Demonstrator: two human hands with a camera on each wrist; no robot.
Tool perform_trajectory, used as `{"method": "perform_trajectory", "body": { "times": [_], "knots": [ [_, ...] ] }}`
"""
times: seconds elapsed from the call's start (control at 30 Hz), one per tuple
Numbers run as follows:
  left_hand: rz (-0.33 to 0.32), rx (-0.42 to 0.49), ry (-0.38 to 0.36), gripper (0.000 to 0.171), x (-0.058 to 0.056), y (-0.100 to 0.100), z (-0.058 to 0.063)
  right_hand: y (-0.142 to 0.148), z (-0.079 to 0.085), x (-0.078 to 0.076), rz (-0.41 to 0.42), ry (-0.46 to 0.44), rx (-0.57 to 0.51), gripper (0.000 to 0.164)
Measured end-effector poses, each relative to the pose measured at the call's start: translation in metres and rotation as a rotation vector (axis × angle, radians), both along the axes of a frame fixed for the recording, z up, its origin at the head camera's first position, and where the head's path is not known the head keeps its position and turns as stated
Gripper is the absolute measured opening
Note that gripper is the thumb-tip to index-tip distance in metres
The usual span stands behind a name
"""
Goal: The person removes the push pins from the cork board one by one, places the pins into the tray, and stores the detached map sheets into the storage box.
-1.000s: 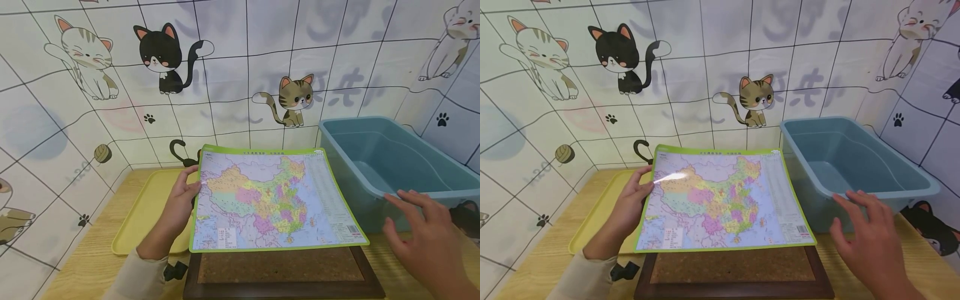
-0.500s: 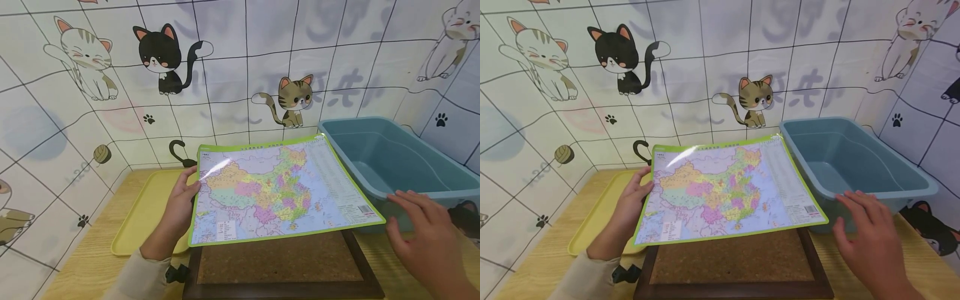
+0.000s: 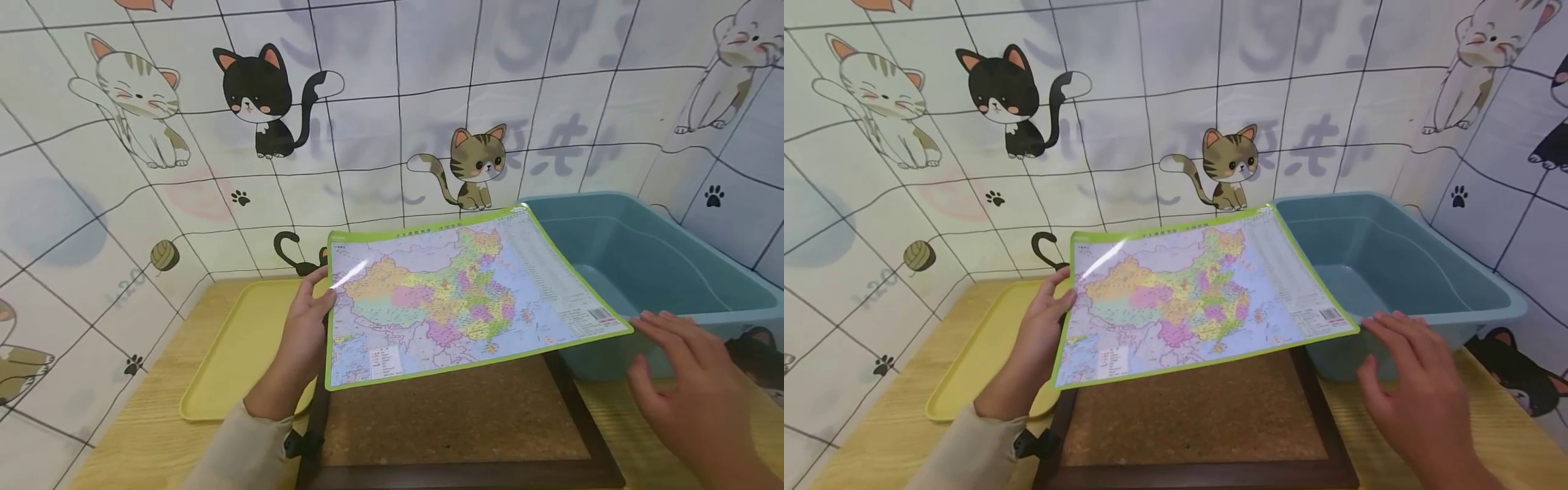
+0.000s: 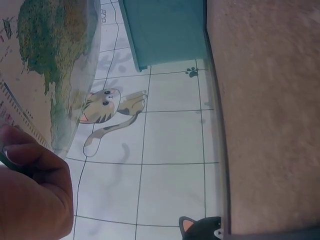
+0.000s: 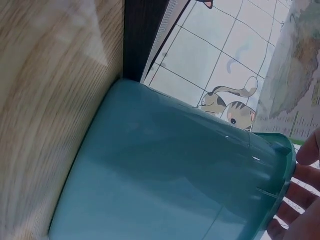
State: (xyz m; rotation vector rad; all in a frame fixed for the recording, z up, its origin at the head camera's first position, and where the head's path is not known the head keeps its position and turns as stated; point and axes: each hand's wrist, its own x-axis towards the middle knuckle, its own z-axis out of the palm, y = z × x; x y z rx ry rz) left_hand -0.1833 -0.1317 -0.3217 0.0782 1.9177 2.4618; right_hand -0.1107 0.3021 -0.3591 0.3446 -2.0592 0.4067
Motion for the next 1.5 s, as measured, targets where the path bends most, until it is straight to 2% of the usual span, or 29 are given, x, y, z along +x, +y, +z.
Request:
{"method": "perform_trajectory", "body": {
  "times": [0.07,0.3,0.47,0.67,0.9,1.03,1.13,1.3,1.5],
  "knots": [
    [0.018,-0.007,0.005,0.036,-0.002,0.003,0.003,-0.001,-0.001,-0.002,0.009,0.027,-0.022,0.056],
    [0.04,-0.034,0.036,0.039,-0.009,0.015,0.013,-0.002,-0.001,0.0,0.003,-0.014,-0.018,0.059],
    [0.063,-0.125,0.057,0.04,-0.016,0.021,0.019,-0.002,-0.002,-0.001,0.008,0.011,-0.037,0.057],
    [0.085,-0.121,0.074,0.04,-0.022,0.029,0.024,-0.003,0.001,0.003,-0.02,-0.049,-0.011,0.058],
    [0.059,-0.124,0.077,0.041,-0.025,0.036,0.03,-0.004,0.001,0.003,-0.021,-0.051,0.0,0.056],
    [0.042,-0.131,0.07,0.042,-0.027,0.04,0.034,-0.003,-0.002,0.001,-0.005,-0.008,-0.023,0.054],
    [0.039,-0.15,0.072,0.043,-0.03,0.044,0.037,-0.002,-0.004,-0.001,0.007,0.018,-0.043,0.054],
    [0.034,-0.171,0.073,0.042,-0.033,0.049,0.039,-0.002,-0.005,-0.001,0.0,0.0,-0.037,0.055],
    [0.032,-0.177,0.082,0.04,-0.04,0.061,0.041,-0.004,-0.005,-0.002,0.008,0.023,-0.048,0.053]
  ]
}}
